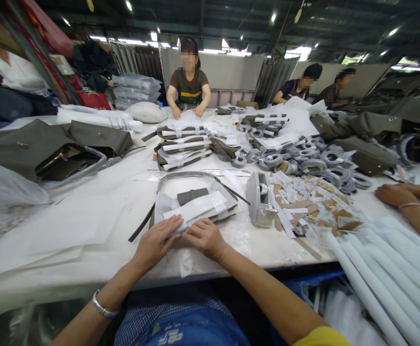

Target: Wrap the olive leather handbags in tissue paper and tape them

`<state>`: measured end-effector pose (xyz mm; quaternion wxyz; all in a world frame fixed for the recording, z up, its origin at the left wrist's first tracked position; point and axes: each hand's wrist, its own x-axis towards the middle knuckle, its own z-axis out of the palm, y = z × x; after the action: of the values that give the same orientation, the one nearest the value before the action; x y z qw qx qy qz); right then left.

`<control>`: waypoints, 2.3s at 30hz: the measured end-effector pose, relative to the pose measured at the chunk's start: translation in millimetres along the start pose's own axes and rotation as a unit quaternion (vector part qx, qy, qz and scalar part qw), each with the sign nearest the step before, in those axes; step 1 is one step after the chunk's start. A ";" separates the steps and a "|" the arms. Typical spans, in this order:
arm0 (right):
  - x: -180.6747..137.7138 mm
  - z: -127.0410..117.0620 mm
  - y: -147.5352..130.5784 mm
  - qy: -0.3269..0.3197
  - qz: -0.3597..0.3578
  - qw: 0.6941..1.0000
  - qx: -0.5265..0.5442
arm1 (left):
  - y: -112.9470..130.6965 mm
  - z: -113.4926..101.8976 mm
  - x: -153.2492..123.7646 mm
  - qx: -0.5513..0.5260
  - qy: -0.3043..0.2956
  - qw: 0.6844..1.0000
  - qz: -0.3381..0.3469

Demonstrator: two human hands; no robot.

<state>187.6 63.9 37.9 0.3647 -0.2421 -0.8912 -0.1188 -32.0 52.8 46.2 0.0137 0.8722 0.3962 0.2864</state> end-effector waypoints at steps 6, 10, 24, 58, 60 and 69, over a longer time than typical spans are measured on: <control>-1.3 0.1 0.4 -0.006 -0.013 1.000 -0.013 | 0.1 4.2 0.1 0.011 0.014 1.000 -0.002; -1.0 0.2 0.4 -0.008 -0.008 1.000 -0.015 | -3.8 9.9 -1.4 0.023 0.033 0.999 0.009; -33.0 -29.5 -15.7 -0.156 0.042 0.979 0.123 | -9.7 19.8 -5.1 0.030 0.057 0.997 0.034; -37.3 -3.6 -37.9 -0.035 0.071 0.974 0.210 | -2.8 20.2 -9.1 0.045 0.059 0.997 0.038; -38.4 -10.4 -46.1 -0.037 0.081 0.973 0.211 | 0.5 20.6 -12.8 0.046 0.055 0.996 0.043; 7.7 -40.1 -29.3 -0.036 0.111 0.980 0.161 | 10.3 22.4 -21.4 0.036 0.062 0.997 0.027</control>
<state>191.5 26.0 70.6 0.3776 -0.2818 -0.8788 0.0759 -24.7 35.4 19.6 -0.0501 0.8633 0.3825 0.3254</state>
